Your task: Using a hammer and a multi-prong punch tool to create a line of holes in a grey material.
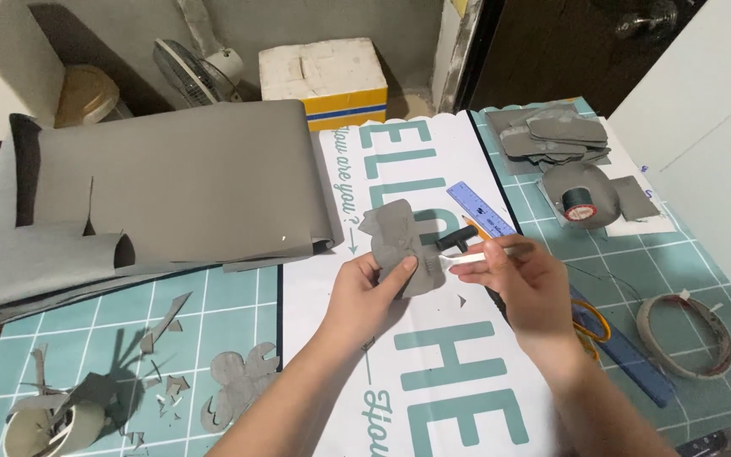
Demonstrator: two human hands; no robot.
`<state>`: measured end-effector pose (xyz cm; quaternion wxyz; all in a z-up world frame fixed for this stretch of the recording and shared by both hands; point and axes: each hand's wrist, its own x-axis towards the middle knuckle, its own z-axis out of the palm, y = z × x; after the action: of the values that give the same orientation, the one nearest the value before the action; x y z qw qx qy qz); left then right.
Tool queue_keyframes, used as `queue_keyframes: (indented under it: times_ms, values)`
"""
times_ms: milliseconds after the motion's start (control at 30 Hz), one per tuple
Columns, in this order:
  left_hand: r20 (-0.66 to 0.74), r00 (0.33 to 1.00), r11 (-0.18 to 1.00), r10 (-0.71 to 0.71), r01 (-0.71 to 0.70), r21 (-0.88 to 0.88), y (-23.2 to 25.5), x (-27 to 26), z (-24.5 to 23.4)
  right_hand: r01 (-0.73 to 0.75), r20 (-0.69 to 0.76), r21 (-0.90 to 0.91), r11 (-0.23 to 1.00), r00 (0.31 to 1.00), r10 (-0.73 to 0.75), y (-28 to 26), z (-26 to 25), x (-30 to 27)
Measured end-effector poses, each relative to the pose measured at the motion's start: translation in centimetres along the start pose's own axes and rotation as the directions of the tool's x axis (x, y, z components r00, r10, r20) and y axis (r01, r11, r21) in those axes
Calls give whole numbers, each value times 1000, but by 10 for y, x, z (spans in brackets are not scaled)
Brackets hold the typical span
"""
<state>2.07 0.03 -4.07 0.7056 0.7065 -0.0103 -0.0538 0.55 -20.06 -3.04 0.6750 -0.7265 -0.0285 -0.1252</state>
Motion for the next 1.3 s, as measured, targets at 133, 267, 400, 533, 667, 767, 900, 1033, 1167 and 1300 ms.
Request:
queue_keyframes:
  times_ms: [133,267,400,533,667,767,900,1033,1167,1300]
  values:
    - [-57,998,999,-32,32,-7,7,-4,0,-199,-84,163,966,973,214,-3,-5,4]
    - [-85,996,999,-9,13,46,9,-6,-2,-234,-141,184,955,955,262,-5,-9,6]
    - [-102,989,949,106,-70,309,7,-11,-3,-237,-155,147,960,953,259,-5,-8,5]
    - [-58,996,632,68,2,775,34,-23,-1,-186,-121,14,982,975,187,-8,-2,3]
    - [-29,999,468,-14,32,883,37,-23,-2,-163,-83,-127,978,985,153,-11,2,0]
    - [-52,998,502,33,29,864,44,-25,-12,-198,-35,-262,945,980,196,-16,1,0]
    - [-94,991,520,95,31,854,31,-8,-29,-217,-11,-318,923,974,225,-13,-2,0]
    - [101,995,626,24,-93,774,38,-10,-32,-251,-3,-421,872,961,275,-24,3,-2]
    - [210,976,621,-59,-129,773,39,-8,-33,-320,-35,-514,796,935,353,-31,7,-3]
    - [206,973,587,-102,-108,802,37,-5,-28,-287,-12,-483,827,947,321,-31,7,-3]
